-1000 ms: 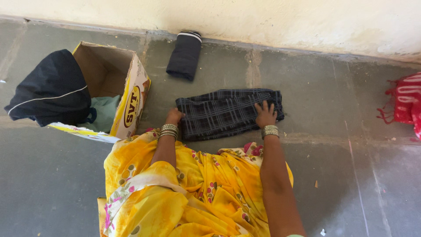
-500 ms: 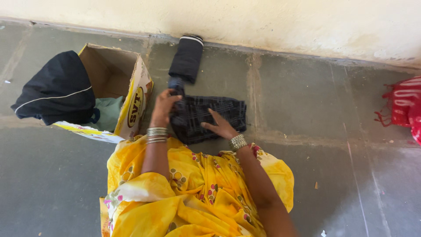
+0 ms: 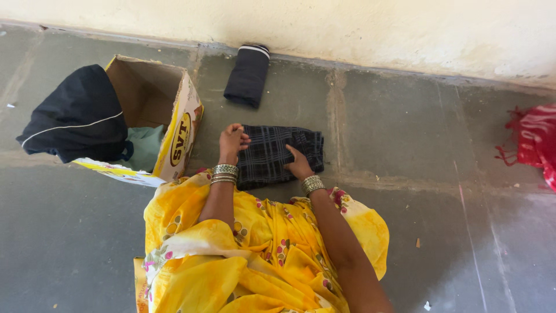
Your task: The person sits on the floor and folds several pieces of clothing by hand, including dark pants, a checkered garment, and a light blue shirt. Each item is smoothed, folded into a compact shape, and placed in a neat stack beside a cardboard box.
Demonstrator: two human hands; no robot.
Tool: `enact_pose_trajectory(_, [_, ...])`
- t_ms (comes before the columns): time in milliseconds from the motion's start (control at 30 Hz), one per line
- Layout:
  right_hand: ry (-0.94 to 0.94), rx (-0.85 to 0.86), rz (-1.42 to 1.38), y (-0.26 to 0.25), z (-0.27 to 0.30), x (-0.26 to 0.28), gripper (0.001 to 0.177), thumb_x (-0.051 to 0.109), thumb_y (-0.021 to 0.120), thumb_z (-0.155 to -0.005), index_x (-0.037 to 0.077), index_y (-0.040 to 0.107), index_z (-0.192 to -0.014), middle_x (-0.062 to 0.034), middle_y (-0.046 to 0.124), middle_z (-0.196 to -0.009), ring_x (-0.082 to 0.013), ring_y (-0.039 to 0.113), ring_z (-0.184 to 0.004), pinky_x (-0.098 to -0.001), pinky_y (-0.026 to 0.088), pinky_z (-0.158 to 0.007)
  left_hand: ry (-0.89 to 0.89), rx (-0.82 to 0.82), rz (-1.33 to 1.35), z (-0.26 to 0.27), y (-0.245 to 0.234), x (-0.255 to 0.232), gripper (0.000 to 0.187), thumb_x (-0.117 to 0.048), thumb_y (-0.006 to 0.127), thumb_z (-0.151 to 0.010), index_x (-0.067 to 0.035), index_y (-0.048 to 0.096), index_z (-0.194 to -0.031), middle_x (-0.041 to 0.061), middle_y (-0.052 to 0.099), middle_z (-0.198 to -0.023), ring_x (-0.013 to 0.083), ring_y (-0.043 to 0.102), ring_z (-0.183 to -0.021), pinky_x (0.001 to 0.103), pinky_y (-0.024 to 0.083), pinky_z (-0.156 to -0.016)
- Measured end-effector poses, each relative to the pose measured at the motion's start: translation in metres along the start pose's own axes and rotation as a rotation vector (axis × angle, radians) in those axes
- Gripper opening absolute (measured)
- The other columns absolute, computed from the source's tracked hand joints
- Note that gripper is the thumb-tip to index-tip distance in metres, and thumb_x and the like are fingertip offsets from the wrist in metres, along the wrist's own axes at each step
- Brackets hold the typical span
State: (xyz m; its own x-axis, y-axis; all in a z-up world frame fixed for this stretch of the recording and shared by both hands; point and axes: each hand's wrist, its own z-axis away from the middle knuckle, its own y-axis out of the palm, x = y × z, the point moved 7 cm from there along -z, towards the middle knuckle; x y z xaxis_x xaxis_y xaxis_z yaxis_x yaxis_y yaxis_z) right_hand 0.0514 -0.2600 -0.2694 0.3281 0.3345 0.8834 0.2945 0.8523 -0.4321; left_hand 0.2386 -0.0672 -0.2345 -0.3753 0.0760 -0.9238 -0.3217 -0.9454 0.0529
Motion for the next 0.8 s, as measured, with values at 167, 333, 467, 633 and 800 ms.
enact_pose_trajectory(167, [-0.239,-0.081,0.030,-0.044,0.005,0.018,0.087,-0.014,0.061,-0.074,0.013,0.044,-0.155,-0.0159,0.047,-0.159,-0.0301,0.044,-0.147,-0.0371,0.034,-0.120,0.047,-0.175,-0.105,-0.010,-0.020,0.008,0.031,-0.020,0.062,-0.097,-0.007,0.064,-0.126,0.004,0.071,-0.088,0.0127,0.070,-0.067,0.027,0.055,-0.053])
enact_pose_trajectory(333, [-0.085,-0.222,0.261,-0.108,0.009,-0.017,0.076,0.006,0.066,-0.077,0.004,0.047,-0.150,-0.0239,0.051,-0.151,-0.0361,0.049,-0.139,-0.0406,0.039,-0.115,0.067,-0.144,-0.074,-0.011,-0.011,0.014,0.032,-0.022,0.064,-0.096,-0.007,0.064,-0.125,0.004,0.070,-0.090,0.0122,0.070,-0.067,0.026,0.054,-0.054])
enact_pose_trajectory(467, [0.241,-0.233,0.476,-0.120,0.004,-0.064,0.079,0.032,0.078,-0.080,-0.006,0.050,-0.144,-0.0326,0.057,-0.139,-0.0427,0.056,-0.130,-0.0445,0.045,-0.111,0.051,-0.122,-0.205,-0.012,-0.006,0.020,0.032,-0.025,0.066,-0.095,-0.006,0.066,-0.121,0.005,0.072,-0.093,0.0115,0.070,-0.067,0.026,0.054,-0.054])
enact_pose_trajectory(633, [0.329,-0.340,0.197,-0.114,-0.002,-0.078,0.092,0.048,0.092,-0.067,-0.008,0.059,-0.131,-0.0272,0.069,-0.123,-0.0381,0.069,-0.115,-0.0442,0.053,-0.101,0.045,-0.136,-0.332,-0.017,-0.005,0.024,0.032,-0.027,0.068,-0.093,-0.007,0.068,-0.117,0.004,0.074,-0.093,0.0115,0.070,-0.065,0.027,0.052,-0.052])
enact_pose_trajectory(800, [0.425,-0.252,0.293,-0.088,-0.007,-0.080,0.091,0.038,0.103,-0.055,-0.009,0.061,-0.121,-0.0278,0.070,-0.117,-0.0374,0.069,-0.108,-0.0426,0.055,-0.094,0.012,-0.066,-0.375,-0.018,0.003,0.039,0.032,-0.031,0.070,-0.093,-0.007,0.070,-0.115,0.006,0.074,-0.090,0.0128,0.068,-0.066,0.027,0.049,-0.049])
